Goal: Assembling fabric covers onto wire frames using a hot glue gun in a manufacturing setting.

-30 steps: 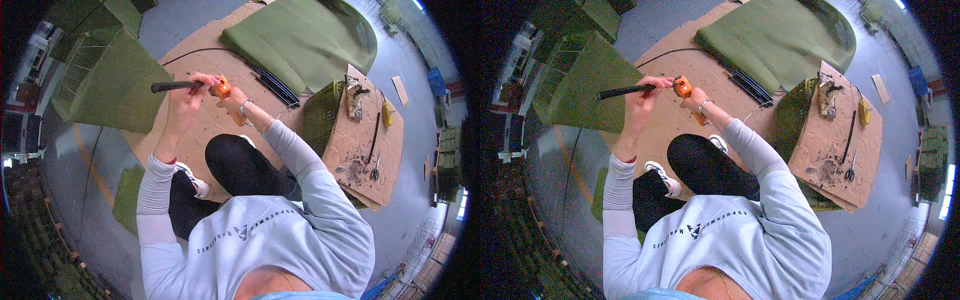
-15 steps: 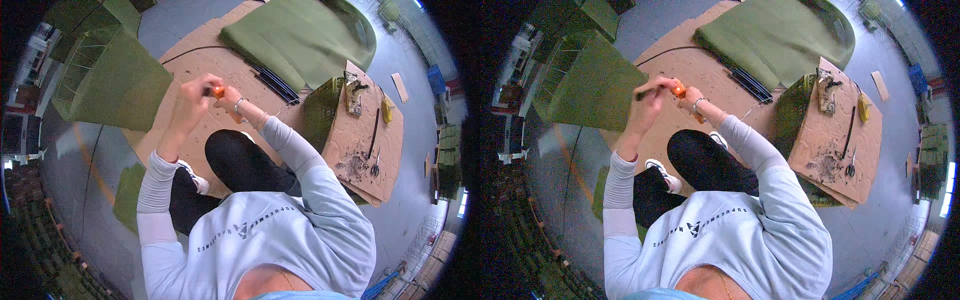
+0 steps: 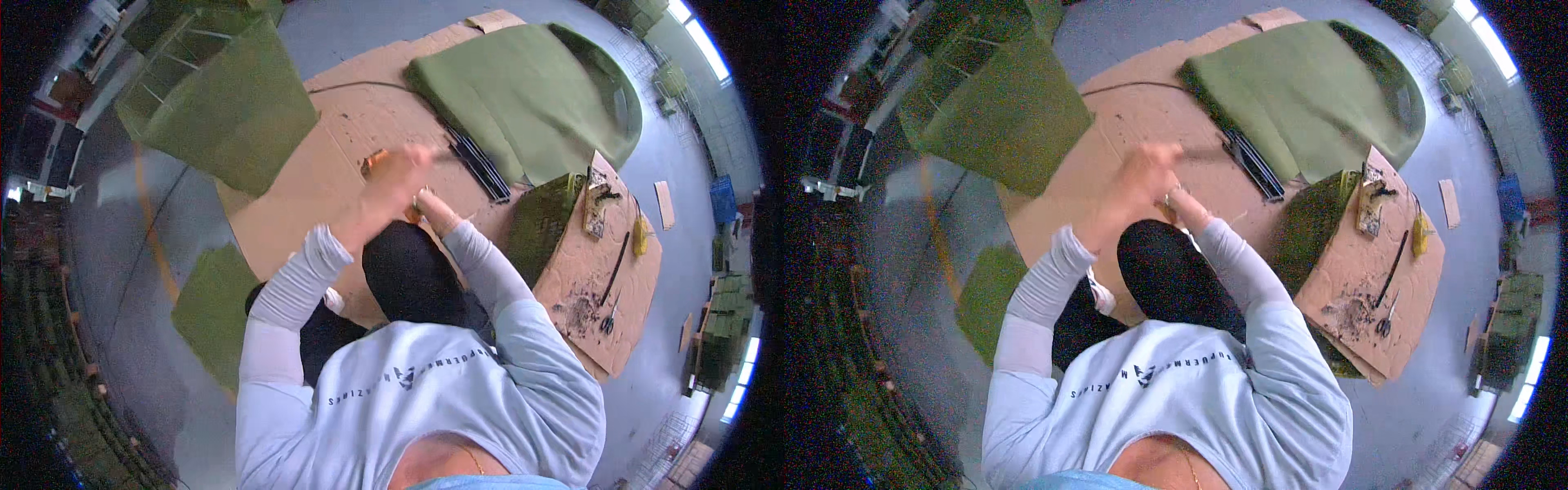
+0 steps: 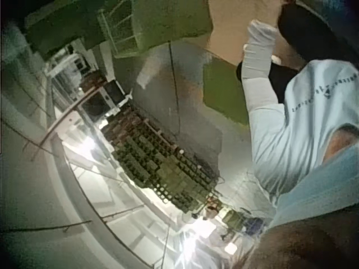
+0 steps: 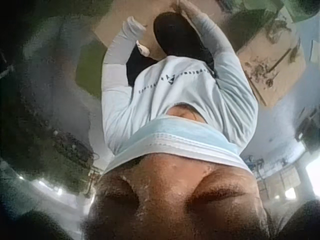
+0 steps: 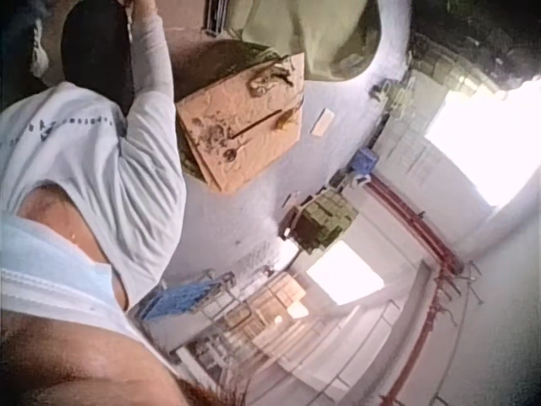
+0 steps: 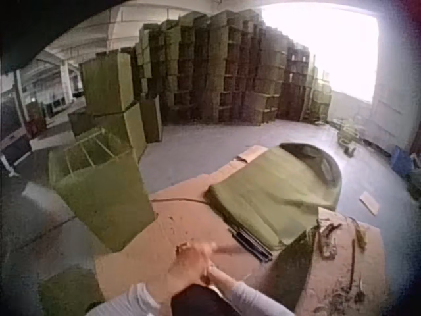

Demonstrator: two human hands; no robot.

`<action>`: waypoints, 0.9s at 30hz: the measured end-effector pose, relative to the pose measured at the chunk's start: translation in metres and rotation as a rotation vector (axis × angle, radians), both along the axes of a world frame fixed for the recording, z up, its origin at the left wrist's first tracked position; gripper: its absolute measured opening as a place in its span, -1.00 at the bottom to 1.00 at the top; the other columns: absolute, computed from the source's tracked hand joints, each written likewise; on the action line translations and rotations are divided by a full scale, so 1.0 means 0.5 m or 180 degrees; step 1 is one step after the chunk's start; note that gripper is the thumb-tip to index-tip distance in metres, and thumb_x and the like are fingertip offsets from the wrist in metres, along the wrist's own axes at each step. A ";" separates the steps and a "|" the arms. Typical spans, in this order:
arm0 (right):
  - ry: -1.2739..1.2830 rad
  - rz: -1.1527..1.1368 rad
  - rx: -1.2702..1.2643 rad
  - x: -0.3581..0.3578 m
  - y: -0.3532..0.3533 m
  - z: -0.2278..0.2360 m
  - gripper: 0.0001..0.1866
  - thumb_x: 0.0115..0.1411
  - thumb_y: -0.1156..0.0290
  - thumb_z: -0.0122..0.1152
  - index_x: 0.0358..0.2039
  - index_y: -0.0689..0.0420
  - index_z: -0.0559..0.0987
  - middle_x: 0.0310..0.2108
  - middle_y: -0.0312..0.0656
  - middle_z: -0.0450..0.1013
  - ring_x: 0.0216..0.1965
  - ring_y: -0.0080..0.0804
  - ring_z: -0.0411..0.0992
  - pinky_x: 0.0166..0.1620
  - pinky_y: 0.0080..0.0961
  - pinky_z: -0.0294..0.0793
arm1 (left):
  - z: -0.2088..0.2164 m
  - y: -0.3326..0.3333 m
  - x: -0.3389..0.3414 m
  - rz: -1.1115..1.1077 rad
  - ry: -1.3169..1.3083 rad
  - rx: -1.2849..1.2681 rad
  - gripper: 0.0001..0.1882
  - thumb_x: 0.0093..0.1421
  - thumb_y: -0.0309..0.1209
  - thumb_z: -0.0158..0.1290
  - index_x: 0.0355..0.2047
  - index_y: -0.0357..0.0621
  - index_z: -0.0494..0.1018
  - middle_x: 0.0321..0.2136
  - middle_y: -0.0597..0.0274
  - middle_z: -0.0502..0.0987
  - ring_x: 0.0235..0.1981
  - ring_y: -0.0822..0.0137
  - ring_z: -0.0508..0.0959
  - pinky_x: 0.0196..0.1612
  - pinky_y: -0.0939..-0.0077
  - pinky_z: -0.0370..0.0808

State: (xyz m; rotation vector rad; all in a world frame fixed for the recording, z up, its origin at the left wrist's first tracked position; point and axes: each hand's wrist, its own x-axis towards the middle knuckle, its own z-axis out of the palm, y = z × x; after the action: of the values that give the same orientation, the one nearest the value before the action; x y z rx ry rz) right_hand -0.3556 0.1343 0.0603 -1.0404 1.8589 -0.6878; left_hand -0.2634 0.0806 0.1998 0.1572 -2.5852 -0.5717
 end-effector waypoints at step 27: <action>-0.2150 0.0764 -0.0309 -0.055 -0.029 0.066 -0.57 -0.03 0.40 0.34 -0.13 0.19 0.45 -0.35 -0.30 0.46 -0.41 -0.50 0.43 -0.36 -0.53 0.47 | 0.203 -0.247 0.079 0.0161 0.0511 0.0964 -0.67 0.14 -0.24 0.07 -0.19 -0.23 0.48 -0.28 0.03 0.56 -0.25 0.15 0.56 -0.19 0.37 0.45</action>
State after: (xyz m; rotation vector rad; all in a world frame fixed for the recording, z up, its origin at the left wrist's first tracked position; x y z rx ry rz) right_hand -0.3831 0.1196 0.0933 -0.9209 1.1109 -0.8594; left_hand -0.2239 -0.0430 0.3012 0.2646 -2.3215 -0.9163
